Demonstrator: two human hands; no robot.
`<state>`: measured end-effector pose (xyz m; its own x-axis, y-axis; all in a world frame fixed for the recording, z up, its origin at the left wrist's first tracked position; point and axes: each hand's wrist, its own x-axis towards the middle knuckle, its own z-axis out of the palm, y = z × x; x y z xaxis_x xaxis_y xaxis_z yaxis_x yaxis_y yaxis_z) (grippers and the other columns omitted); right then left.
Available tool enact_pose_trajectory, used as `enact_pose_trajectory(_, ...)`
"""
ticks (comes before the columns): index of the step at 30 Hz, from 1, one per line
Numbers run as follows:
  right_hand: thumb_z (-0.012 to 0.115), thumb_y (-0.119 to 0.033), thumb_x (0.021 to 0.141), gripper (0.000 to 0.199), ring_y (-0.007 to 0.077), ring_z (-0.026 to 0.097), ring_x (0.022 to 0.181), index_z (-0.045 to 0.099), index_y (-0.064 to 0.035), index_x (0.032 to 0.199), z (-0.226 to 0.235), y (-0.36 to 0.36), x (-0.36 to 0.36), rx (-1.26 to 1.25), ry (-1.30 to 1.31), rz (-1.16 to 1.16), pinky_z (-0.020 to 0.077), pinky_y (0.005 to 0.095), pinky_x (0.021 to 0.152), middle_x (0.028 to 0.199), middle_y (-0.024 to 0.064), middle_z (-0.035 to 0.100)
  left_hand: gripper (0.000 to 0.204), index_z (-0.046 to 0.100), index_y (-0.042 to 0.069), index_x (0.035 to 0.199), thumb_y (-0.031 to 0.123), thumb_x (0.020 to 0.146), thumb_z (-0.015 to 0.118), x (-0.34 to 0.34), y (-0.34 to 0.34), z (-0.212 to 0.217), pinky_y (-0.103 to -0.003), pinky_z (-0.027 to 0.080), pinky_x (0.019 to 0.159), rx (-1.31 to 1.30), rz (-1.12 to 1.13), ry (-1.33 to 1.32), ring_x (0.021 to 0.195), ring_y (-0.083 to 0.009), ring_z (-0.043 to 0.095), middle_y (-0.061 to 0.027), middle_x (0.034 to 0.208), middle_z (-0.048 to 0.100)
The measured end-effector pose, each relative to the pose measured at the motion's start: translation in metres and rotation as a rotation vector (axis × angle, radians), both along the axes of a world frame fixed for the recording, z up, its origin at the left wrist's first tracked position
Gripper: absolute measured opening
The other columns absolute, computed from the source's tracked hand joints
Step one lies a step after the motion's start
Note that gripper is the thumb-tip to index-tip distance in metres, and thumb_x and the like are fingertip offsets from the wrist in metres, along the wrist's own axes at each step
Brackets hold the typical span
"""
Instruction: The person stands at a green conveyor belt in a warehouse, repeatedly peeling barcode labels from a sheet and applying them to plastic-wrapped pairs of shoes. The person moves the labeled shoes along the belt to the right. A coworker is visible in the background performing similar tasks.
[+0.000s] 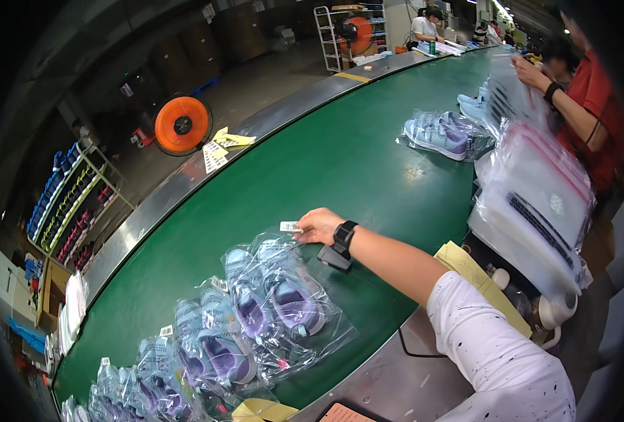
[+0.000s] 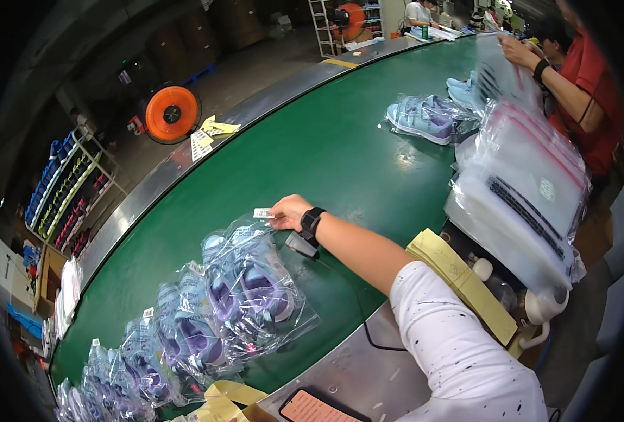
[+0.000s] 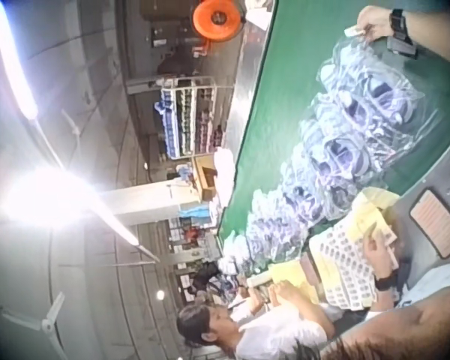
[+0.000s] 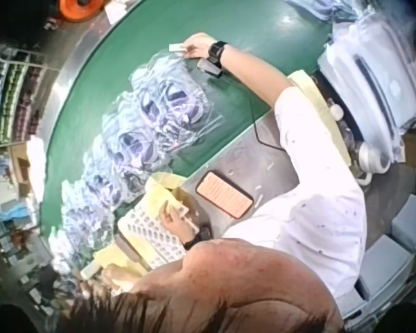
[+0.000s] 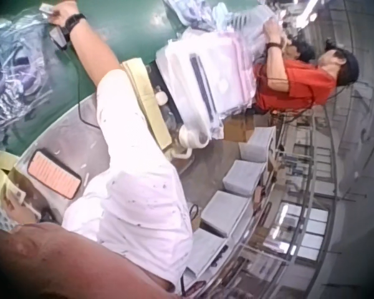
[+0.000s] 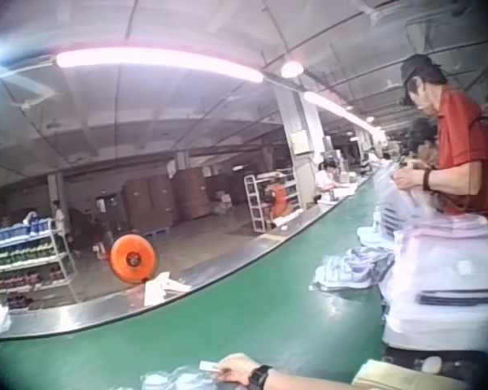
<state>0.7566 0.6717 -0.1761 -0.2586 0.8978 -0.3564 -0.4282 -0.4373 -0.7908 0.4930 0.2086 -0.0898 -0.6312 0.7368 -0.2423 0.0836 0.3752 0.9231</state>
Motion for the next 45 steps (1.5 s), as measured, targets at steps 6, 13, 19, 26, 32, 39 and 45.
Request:
enact_pose_trajectory(6, 0.063, 0.005, 0.075, 0.012, 0.0155, 0.059, 0.052, 0.052, -0.0007, 0.075, 0.000, -0.003, -0.007, 0.285, -0.472, -0.107, 0.0503, 0.0277, 0.044, 0.066, 0.0093, 0.059, 0.023, 0.056, -0.001, 0.110, 0.009, 0.089, 0.052, 0.005, 0.004, -0.006, -0.029, 0.046, 0.073, 0.022, 0.000, 0.048, 0.083, -0.0172, 0.055, -0.0106, 0.098, 0.057)
enact_pose_trajectory(13, 0.055, 0.005, 0.071, 0.042, 0.0241, 0.065, 0.062, 0.054, -0.0019, 0.113, 0.024, 0.024, 0.066, 0.443, -0.906, -0.368, 0.0535, 0.0349, 0.055, 0.075, 0.0169, 0.065, 0.029, 0.053, 0.000, 0.116, 0.013, 0.090, 0.051, 0.011, 0.001, 0.001, -0.031, 0.046, 0.074, -0.019, 0.034, 0.082, 0.085, -0.0201, 0.055, -0.0137, 0.102, 0.057)
enact_pose_trajectory(19, 0.058, -0.014, 0.075, 0.022, 0.0340, 0.062, 0.093, 0.068, -0.0062, 0.092, 0.021, 0.046, 0.270, 0.107, -2.045, -0.580, 0.0503, 0.0432, 0.078, 0.098, 0.0191, 0.063, 0.029, 0.054, 0.003, 0.115, 0.016, 0.089, 0.052, 0.008, 0.000, -0.014, -0.032, 0.048, 0.071, -0.090, 0.070, 0.071, 0.085, -0.0218, 0.055, -0.0143, 0.104, 0.056)
enact_pose_trajectory(26, 0.057, -0.024, 0.081, 0.030, 0.0305, 0.059, 0.104, 0.065, -0.0100, 0.106, 0.034, 0.022, 0.336, -0.232, -2.449, -0.170, 0.0473, 0.0404, 0.087, 0.108, 0.0165, 0.062, 0.032, 0.052, 0.000, 0.120, 0.002, 0.087, 0.052, -0.004, 0.014, -0.001, -0.023, 0.045, 0.060, -0.134, 0.077, -0.113, 0.070, -0.0140, 0.056, -0.0055, 0.081, 0.056)
enact_pose_trajectory(32, 0.051, -0.011, 0.081, 0.023, 0.0393, 0.059, 0.099, 0.065, 0.0003, 0.094, 0.029, 0.051, 0.320, 0.238, -2.189, -0.093, 0.0484, 0.0443, 0.084, 0.102, 0.0250, 0.061, 0.051, 0.046, 0.003, 0.130, -0.007, 0.081, 0.059, 0.006, 0.034, 0.007, -0.017, 0.026, 0.046, -0.095, 0.044, -0.125, 0.053, -0.0013, 0.031, 0.0075, 0.066, 0.035)
enact_pose_trajectory(39, 0.063, -0.007, 0.069, 0.022, 0.0252, 0.065, 0.084, 0.067, -0.0027, 0.090, 0.065, -0.034, 0.113, 0.911, -1.347, 0.212, 0.0503, 0.0341, 0.076, 0.089, 0.0146, 0.067, 0.045, 0.045, 0.000, 0.127, -0.003, 0.084, 0.058, 0.033, 0.018, 0.023, -0.016, 0.038, 0.057, 0.025, 0.056, -0.099, 0.065, -0.0041, 0.047, 0.0000, 0.078, 0.054)
enact_pose_trajectory(45, 0.065, -0.007, 0.079, 0.016, 0.0217, 0.062, 0.081, 0.064, -0.0002, 0.093, 0.140, -0.260, -0.019, 1.087, -0.535, 0.588, 0.0484, 0.0312, 0.070, 0.086, 0.0118, 0.064, 0.019, 0.055, -0.008, 0.102, -0.003, 0.084, 0.057, 0.055, 0.006, 0.016, -0.026, 0.055, 0.064, 0.257, -0.089, -0.080, 0.072, -0.0130, 0.062, -0.0106, 0.084, 0.063)
